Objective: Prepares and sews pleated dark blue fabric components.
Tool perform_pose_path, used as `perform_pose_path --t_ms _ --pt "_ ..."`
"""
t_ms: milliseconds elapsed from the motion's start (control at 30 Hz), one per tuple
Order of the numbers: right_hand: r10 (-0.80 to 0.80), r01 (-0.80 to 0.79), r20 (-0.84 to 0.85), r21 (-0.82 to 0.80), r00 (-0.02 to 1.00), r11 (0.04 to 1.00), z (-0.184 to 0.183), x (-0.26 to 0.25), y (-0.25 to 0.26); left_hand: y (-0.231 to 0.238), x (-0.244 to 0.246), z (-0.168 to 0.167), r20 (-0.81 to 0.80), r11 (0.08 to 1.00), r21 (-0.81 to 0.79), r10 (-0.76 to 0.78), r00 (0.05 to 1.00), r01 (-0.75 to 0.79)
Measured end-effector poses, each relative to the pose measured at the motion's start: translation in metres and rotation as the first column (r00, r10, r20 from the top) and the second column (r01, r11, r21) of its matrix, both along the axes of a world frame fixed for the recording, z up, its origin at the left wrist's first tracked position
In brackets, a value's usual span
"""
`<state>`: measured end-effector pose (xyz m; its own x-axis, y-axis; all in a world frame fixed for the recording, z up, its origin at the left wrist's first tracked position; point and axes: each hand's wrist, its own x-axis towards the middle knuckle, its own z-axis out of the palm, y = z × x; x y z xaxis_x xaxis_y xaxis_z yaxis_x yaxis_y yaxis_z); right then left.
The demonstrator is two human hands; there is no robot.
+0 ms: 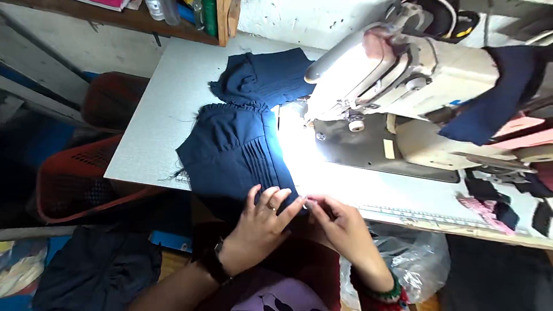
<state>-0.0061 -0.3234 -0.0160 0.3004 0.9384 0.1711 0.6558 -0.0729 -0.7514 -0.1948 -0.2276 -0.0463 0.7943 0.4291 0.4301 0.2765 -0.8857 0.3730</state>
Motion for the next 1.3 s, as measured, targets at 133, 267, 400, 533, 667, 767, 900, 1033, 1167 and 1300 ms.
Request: perform_pose_path --t_ms 133,267,400,533,667,767,900,1033,1167,1300 --pt "-0.003 0.007 0.103 -0.038 0.995 0.999 0.019 0.024 0.058 0.022 -0.022 -0.008 0.015 0.999 -0.005 0.040 0.999 -0.040" --pt "0.031 -0.006 0.148 -0.164 0.988 0.986 0.030 0.026 0.123 0.060 -0.081 0.006 -0.024 0.997 -0.033 0.069 0.997 -0.070" --pt "0.061 -0.050 0.045 -0.207 0.997 0.977 0.023 0.014 0.167 0.068 -0.125 0.009 -0.022 0.968 0.040 0.249 0.968 -0.248" --pt "0.060 -0.038 0.076 -0.261 0.995 0.964 0.033 -0.005 0.213 0.047 -0.130 -0.013 0.129 0.957 0.093 0.263 0.956 -0.276" --pt "0.094 -0.095 -0.013 -0.222 0.995 0.970 0.023 0.008 0.223 0.033 -0.118 -0.028 0.230 0.934 0.131 0.298 0.927 -0.332" --pt "0.086 -0.093 -0.050 -0.177 0.995 0.980 0.018 0.011 0.209 0.029 -0.106 -0.031 0.256 0.916 0.134 0.337 0.906 -0.378" --pt "0.022 -0.028 -0.033 -0.199 0.999 0.980 0.008 0.012 0.203 0.029 -0.102 -0.034 0.289 0.920 0.113 0.331 0.898 -0.375" --pt "0.002 -0.010 -0.049 -0.177 0.999 0.984 0.005 0.009 0.218 0.028 -0.105 -0.037 0.301 0.934 0.100 0.299 0.905 -0.342" --pt "-0.005 -0.008 -0.072 -0.171 0.997 0.985 0.006 0.009 0.226 0.030 -0.109 -0.039 0.275 0.938 0.080 0.304 0.912 -0.337" --pt "0.015 -0.022 -0.027 -0.253 1.000 0.967 0.013 0.013 0.244 0.031 -0.109 -0.037 0.256 0.939 0.077 0.306 0.917 -0.335"
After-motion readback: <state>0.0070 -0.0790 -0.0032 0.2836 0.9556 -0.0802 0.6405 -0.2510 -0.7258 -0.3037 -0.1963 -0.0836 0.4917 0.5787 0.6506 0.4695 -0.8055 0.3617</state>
